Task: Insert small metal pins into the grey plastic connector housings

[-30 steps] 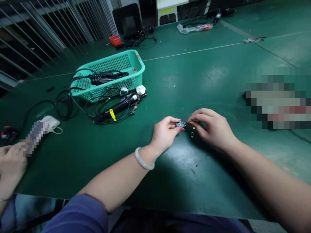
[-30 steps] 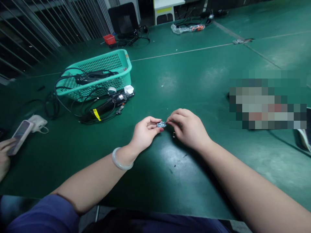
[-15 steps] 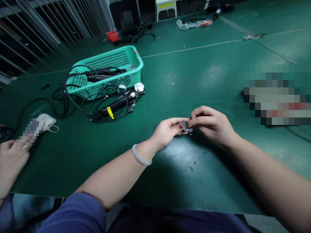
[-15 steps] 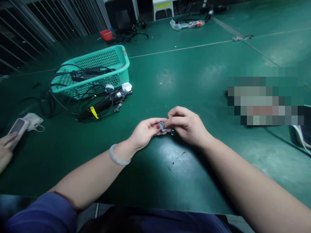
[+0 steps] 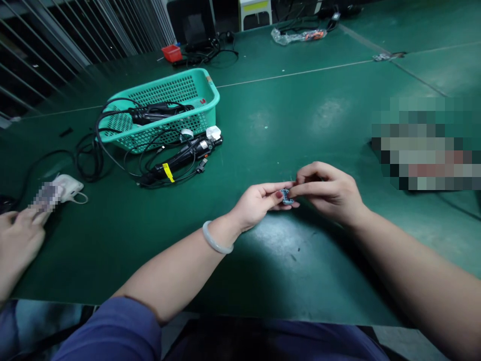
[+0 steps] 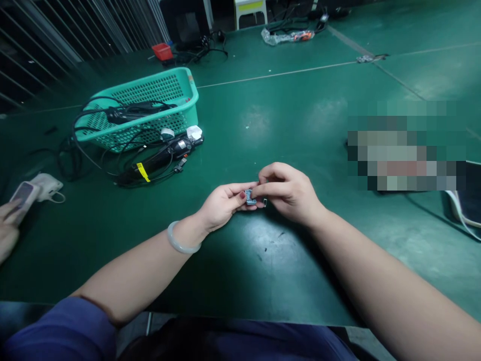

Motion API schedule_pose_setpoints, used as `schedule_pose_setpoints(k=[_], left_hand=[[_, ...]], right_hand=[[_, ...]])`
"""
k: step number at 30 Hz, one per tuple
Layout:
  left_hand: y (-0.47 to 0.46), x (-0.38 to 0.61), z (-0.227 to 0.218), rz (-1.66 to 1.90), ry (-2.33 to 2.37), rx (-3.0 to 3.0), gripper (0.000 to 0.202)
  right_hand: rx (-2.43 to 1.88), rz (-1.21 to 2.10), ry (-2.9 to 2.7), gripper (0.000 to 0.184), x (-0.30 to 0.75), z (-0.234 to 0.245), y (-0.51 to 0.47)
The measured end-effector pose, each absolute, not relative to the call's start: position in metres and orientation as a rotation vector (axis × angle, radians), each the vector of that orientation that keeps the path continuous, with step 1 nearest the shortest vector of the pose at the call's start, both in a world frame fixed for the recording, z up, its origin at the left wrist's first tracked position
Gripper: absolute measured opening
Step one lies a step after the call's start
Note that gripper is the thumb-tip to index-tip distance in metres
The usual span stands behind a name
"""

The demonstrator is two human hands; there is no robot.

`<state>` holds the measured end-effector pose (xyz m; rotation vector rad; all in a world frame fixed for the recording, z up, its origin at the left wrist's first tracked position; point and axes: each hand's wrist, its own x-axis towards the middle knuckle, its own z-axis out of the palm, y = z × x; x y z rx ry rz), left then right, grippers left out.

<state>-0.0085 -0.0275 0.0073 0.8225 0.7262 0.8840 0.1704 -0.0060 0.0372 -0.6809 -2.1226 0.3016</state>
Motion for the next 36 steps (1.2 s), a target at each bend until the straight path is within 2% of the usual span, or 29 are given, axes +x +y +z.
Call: schedule_pose_setpoints(k=[3,7,12,19,28,36], left_hand=[[-0.027,-0.008,0.009,0.910,0.729,0.805,0.047],[-0.023,-0.010,0.011,1.087,0.841,0.786,0.030],[-0.017,-0.012,0.009,1.287,1.035,0.678,0.017],[-0.017,-0.010,0.007,1.252,1.071,0.804,0.029],[-0.021,-0.007,0.015,1.152,1.108,0.831,0.029],[-0.022,-0.005,0.012,1.123,1.079,0.852,0.041]], right_hand=[[-0.714,0.242,-2.162,0.025,0.173,0.037,-0.004],[-0.913,0.227,-2.219,0.024,0.183,0.032,0.007],[-1.304,0.420,-2.437,0.014,0.193,0.019,0.020],[-1.296,0.506,-2.410,0.018,0.189,0.015,0.019],[-1.215,0.361,-2.113,0.010,0.168,0.033,-0.007],[-0.927,0.019,-2.196,0.012,0.160,0.027,-0.009]])
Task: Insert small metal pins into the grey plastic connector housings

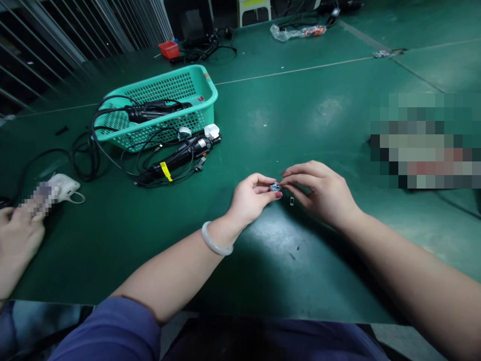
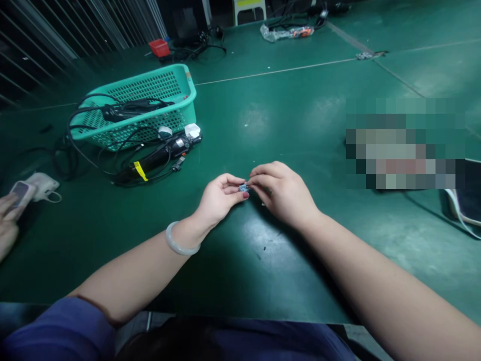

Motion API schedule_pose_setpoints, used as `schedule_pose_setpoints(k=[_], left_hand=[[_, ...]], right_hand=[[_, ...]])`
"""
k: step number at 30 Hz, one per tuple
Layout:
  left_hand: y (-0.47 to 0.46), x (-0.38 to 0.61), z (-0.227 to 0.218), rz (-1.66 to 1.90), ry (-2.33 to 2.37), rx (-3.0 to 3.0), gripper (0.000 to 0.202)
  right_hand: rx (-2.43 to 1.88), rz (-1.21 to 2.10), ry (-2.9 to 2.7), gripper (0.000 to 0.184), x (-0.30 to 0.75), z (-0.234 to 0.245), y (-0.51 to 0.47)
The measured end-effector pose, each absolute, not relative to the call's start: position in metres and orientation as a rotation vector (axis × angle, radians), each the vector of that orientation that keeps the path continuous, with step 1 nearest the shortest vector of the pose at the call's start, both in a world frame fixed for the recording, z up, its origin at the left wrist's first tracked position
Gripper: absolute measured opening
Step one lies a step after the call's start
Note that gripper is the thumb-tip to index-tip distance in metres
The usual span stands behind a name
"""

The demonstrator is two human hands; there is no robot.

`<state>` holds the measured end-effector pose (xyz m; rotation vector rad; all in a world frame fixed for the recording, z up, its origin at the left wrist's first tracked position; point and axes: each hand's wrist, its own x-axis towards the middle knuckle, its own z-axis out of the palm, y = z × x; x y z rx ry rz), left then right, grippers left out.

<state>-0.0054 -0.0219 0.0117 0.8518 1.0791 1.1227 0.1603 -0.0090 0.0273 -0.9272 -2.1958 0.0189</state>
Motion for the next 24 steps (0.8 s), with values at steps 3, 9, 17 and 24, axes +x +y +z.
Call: schedule_pose_setpoints(k=[3,9,17,24], left_hand=[[-0.0222,-0.0051,0.0119,1.118,1.087,0.866,0.043],[-0.0227,-0.0060,0.0099,1.105,1.099,0.917,0.040],[-0.0221,-0.0059,0.0083,1.130,1.045,0.874,0.035],[-0.0182,-0.0096,0.0115,1.294,1.029,0.708,0.018]], right_hand=[[-0.917,-0.025,-2.223,0.015,0.1591,0.0278,-0.0088],[-0.891,-0.012,-2.351,0.021,0.1599,0.0329,-0.0084],[-0.893,0.167,-2.230,0.028,0.1596,0.0330,-0.0113],[-1.148,0.205,-2.126,0.015,0.1663,0.0297,-0.0083]])
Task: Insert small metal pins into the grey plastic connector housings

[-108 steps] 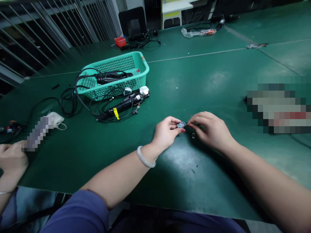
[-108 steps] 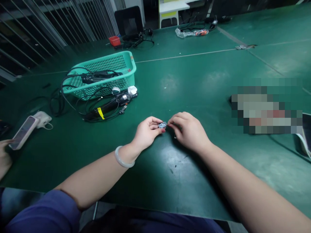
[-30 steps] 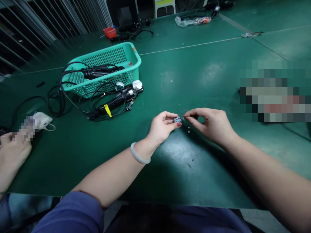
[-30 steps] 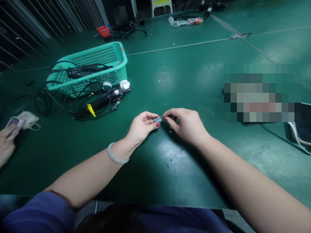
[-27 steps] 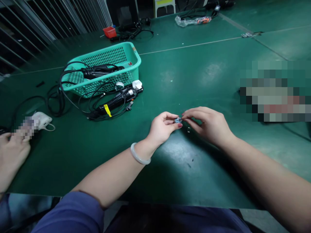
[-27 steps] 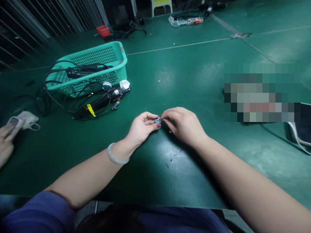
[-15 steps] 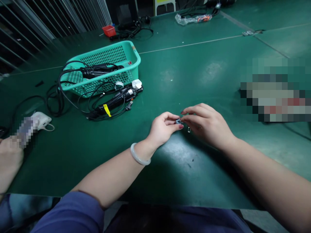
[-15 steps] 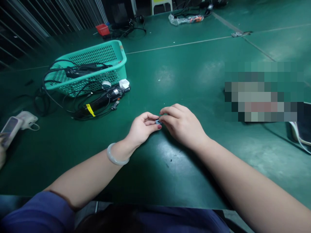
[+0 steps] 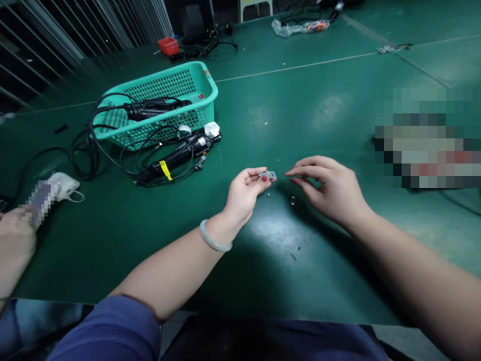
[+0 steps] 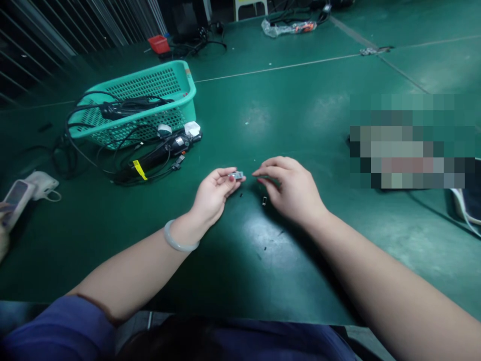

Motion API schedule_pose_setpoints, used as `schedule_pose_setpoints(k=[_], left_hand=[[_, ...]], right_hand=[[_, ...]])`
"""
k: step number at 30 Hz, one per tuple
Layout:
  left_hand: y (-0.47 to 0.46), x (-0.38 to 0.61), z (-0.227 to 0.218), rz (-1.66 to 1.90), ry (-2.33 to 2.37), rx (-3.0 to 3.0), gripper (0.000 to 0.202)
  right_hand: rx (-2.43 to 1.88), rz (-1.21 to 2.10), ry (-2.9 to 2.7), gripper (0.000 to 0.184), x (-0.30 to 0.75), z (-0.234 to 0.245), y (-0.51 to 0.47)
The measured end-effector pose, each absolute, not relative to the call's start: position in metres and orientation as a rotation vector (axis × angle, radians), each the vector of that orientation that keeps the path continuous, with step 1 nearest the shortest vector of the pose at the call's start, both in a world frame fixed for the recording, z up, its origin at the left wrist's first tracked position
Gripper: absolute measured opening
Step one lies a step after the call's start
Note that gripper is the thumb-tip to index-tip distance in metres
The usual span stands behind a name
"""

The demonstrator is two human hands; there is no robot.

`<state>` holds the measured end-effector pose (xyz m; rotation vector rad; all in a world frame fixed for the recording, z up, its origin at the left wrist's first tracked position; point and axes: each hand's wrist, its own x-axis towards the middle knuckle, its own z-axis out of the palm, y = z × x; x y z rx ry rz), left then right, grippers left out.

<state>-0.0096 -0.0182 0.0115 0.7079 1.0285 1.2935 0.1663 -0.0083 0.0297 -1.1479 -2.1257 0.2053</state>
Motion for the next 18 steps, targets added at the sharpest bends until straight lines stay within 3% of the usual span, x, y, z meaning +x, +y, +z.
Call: schedule_pose_setpoints(k=[3,11,18], left_hand=[[-0.016,-0.011,0.013,1.372,1.043,0.608,0.013],[-0.016,-0.010,0.005,1.400,1.054,0.702,0.022],[-0.019,-0.009,0.009,1.356,1.096,0.784,0.027]], right_hand=[[-1.159,0.300,-2.325,0.013,0.160,0.020,-0.008],[-1.161,0.271,-2.489,0.016,0.141,0.007,-0.008],[-1.114,-0.020,-2.246,0.022,0.154,0.022,-0.008]])
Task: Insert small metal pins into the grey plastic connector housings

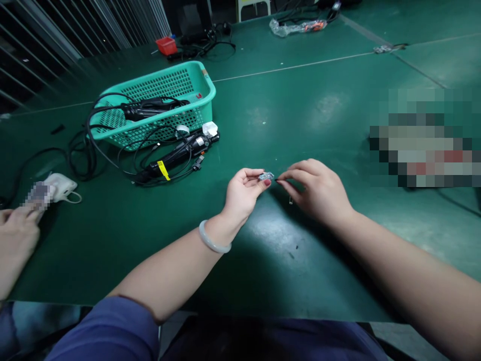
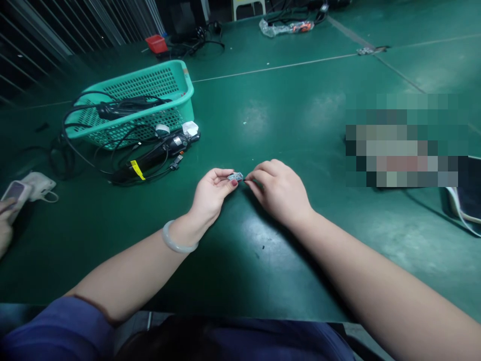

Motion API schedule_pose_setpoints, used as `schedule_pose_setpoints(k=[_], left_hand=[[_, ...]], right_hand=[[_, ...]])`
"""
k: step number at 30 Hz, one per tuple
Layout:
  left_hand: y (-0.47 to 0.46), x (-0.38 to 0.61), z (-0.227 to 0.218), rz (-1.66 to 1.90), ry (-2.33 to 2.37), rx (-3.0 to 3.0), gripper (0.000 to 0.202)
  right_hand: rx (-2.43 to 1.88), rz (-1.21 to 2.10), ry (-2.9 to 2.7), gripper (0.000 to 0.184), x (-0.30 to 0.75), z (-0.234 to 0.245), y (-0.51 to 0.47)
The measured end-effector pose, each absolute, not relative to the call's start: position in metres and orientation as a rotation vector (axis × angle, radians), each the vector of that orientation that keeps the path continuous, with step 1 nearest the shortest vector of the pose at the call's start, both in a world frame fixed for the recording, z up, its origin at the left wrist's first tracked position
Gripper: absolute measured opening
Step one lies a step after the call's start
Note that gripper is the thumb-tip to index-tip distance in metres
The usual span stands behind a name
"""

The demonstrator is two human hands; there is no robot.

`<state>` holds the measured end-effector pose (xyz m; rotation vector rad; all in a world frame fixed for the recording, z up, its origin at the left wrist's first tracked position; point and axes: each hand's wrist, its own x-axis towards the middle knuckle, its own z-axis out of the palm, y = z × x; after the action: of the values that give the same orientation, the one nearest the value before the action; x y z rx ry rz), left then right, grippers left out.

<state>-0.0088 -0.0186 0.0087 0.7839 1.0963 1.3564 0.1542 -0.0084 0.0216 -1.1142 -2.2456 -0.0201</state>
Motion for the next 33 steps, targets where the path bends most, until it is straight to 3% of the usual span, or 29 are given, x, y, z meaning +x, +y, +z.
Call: schedule_pose_setpoints(k=[14,33], left_hand=[[-0.021,-0.008,0.010,1.287,1.139,0.840,0.032],[-0.022,-0.007,0.011,1.274,0.952,0.645,0.033]], right_hand=[[-1.052,-0.495,-2.470,0.024,0.154,0.036,-0.013],[-0.887,-0.422,-2.262,0.016,0.156,0.024,-0.010]])
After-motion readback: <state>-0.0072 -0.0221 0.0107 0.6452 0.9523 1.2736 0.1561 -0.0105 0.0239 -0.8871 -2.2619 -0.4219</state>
